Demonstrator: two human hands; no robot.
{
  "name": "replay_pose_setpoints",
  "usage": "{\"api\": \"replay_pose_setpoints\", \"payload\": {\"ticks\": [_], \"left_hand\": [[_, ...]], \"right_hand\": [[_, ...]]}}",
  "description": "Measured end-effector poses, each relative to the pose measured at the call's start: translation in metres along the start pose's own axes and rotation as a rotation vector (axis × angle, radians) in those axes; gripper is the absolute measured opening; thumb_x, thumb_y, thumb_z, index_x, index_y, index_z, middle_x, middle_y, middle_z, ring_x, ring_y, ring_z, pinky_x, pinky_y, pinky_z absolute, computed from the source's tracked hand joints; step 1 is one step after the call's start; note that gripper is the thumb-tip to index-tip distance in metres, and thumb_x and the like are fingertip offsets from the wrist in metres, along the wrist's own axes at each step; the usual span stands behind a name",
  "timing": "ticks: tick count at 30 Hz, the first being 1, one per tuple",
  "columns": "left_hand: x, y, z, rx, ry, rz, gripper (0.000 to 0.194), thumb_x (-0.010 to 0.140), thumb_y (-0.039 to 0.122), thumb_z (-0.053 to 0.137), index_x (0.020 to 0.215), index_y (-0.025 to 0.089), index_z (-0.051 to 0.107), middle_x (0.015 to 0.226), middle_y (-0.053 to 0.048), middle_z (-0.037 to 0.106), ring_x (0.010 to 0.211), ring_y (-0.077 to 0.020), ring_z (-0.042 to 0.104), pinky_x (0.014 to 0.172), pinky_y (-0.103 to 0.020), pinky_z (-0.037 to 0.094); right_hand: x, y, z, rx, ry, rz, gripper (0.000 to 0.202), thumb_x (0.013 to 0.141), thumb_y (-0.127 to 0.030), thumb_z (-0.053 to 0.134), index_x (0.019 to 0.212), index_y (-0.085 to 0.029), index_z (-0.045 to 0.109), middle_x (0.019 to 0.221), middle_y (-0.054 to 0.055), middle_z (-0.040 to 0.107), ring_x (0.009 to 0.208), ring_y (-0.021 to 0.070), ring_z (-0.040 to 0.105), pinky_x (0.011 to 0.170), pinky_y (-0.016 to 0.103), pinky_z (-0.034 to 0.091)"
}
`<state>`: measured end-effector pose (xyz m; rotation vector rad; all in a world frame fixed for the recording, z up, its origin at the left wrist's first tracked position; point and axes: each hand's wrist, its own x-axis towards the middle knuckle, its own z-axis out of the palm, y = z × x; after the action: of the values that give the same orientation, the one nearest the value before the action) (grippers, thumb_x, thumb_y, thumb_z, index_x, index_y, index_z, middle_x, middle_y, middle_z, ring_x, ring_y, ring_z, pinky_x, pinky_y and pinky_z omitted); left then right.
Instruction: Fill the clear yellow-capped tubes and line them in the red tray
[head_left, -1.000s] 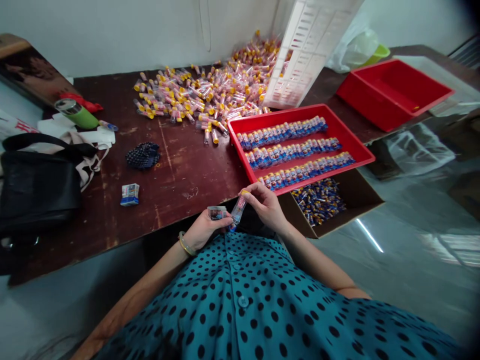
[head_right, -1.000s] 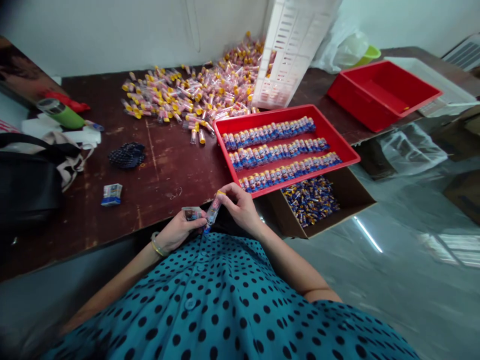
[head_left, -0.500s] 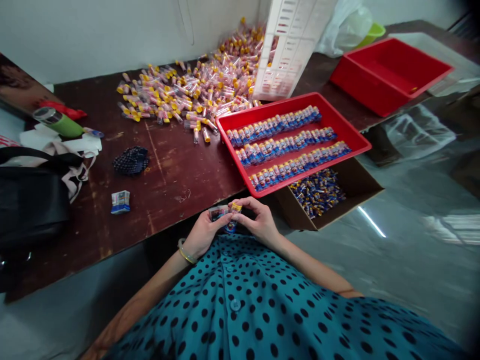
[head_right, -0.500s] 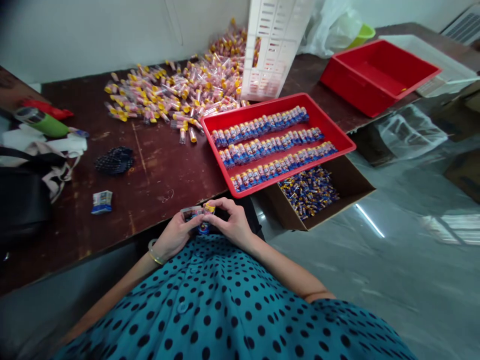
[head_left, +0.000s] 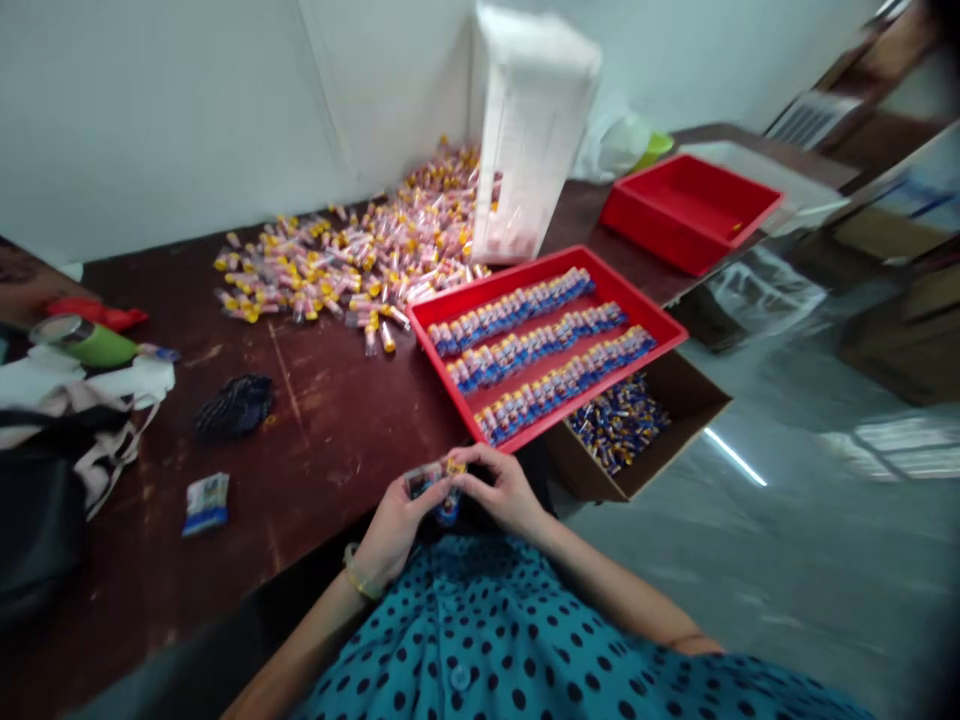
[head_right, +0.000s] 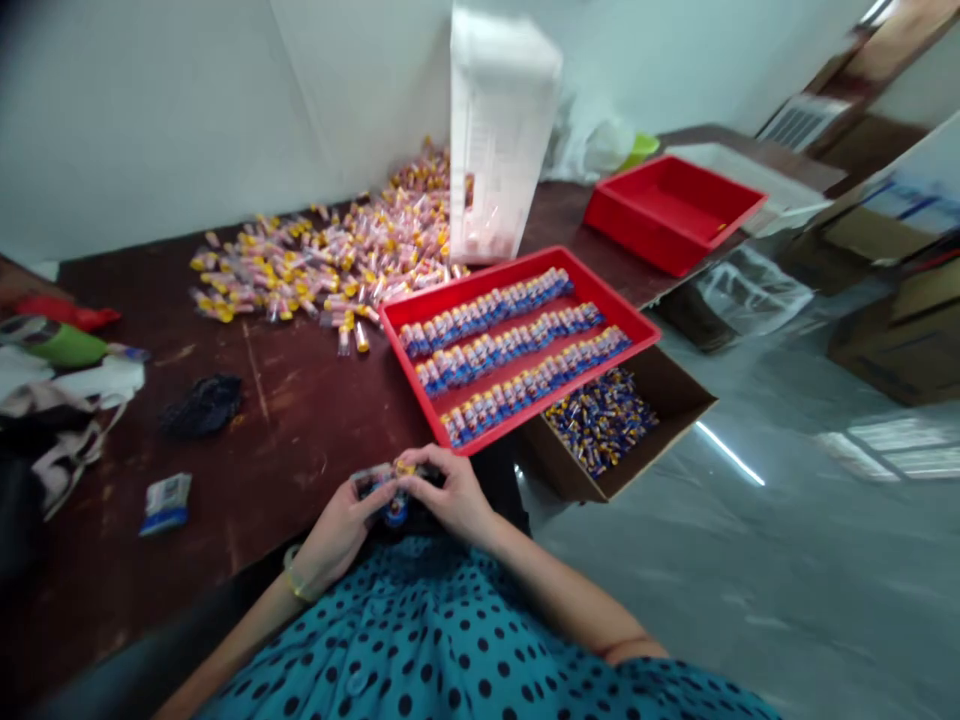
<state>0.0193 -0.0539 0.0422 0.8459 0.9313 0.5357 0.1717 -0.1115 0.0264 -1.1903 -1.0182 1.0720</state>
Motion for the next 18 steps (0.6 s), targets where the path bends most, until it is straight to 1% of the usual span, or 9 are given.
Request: {"api": "replay_pose_setpoints", "payload": {"ticks": [3,5,7,9,10,12,14,16,18], "left_hand": [[0.016,0.013,0.003,-0.041,0.042,-0.068,0.040,0.063,0.040,0.086,0.094,0.017,0.076,0.078,-0.005,0.072,0.072,-0.0187,0.063,0.070,-0.030,0.052],[0.029,0.020,0.003,-0.064,0.030,-0.087,0.042,0.064,0.044,0.084,0.096,0.018,0.076,0.075,-0.004,0.070,0.064,-0.0158,0.059,0.060,-0.027,0.049],[0.046,0.023,0.000,-0.086,0.061,-0.075,0.042,0.062,0.045,0.084,0.094,0.019,0.076,0.076,-0.005,0.070,0.063,-0.0160,0.059,0.056,-0.026,0.047],[0.063,0.024,-0.005,-0.095,0.112,-0.069,0.041,0.059,0.047,0.085,0.087,0.018,0.076,0.071,-0.005,0.068,0.062,-0.0170,0.059,0.053,-0.026,0.046],[0.072,0.024,-0.008,-0.092,0.132,-0.078,0.042,0.056,0.049,0.086,0.082,0.018,0.076,0.067,-0.004,0.066,0.059,-0.0173,0.058,0.050,-0.026,0.044],[0.087,0.025,-0.015,-0.072,0.141,-0.132,0.046,0.048,0.052,0.088,0.075,0.017,0.074,0.060,-0.004,0.063,0.054,-0.0181,0.057,0.045,-0.026,0.041],[0.096,0.029,-0.018,-0.055,0.148,-0.173,0.049,0.045,0.052,0.089,0.075,0.016,0.074,0.059,-0.004,0.063,0.053,-0.0183,0.056,0.043,-0.026,0.040],[0.100,0.038,-0.019,-0.052,0.134,-0.172,0.046,0.050,0.047,0.089,0.083,0.017,0.075,0.066,-0.004,0.065,0.059,-0.0184,0.059,0.048,-0.026,0.045],[0.101,0.047,-0.017,-0.066,0.097,-0.146,0.042,0.058,0.038,0.087,0.092,0.017,0.074,0.075,-0.004,0.068,0.067,-0.0184,0.062,0.056,-0.026,0.051]], "right_hand": [[0.023,-0.003,-0.009,0.070,0.004,0.026,0.018,0.085,-0.039,0.068,0.092,-0.022,0.067,0.096,0.004,0.070,0.091,0.0207,0.067,0.086,0.035,0.053],[0.053,-0.003,-0.030,0.090,0.069,0.006,0.023,0.087,-0.040,0.066,0.103,-0.024,0.062,0.094,0.004,0.068,0.087,0.0193,0.067,0.081,0.033,0.054],[0.096,-0.007,-0.068,0.006,0.169,-0.031,0.034,0.090,-0.040,0.060,0.119,-0.024,0.053,0.089,0.002,0.066,0.080,0.0171,0.067,0.075,0.031,0.055],[0.146,-0.018,-0.123,-0.217,0.277,-0.010,0.041,0.093,-0.037,0.051,0.130,-0.021,0.043,0.081,0.000,0.064,0.069,0.0148,0.064,0.067,0.029,0.054],[0.170,-0.027,-0.154,-0.402,0.357,0.049,0.041,0.093,-0.034,0.050,0.130,-0.019,0.043,0.076,-0.002,0.063,0.066,0.0135,0.063,0.065,0.027,0.053],[0.210,-0.046,-0.214,-0.520,0.458,0.092,0.038,0.089,-0.029,0.055,0.124,-0.015,0.049,0.072,-0.003,0.062,0.062,0.0123,0.059,0.062,0.024,0.050],[0.236,-0.062,-0.263,-0.610,0.524,0.137,0.031,0.088,-0.025,0.057,0.117,-0.013,0.056,0.071,-0.001,0.062,0.063,0.0114,0.057,0.063,0.023,0.048],[0.247,-0.066,-0.290,-0.690,0.515,0.189,0.024,0.087,-0.022,0.059,0.108,-0.011,0.061,0.074,0.002,0.065,0.065,0.0114,0.057,0.066,0.023,0.047],[0.248,-0.054,-0.293,-0.749,0.426,0.237,0.020,0.086,-0.024,0.062,0.103,-0.012,0.065,0.078,0.004,0.068,0.068,0.0119,0.059,0.069,0.023,0.046]]}}
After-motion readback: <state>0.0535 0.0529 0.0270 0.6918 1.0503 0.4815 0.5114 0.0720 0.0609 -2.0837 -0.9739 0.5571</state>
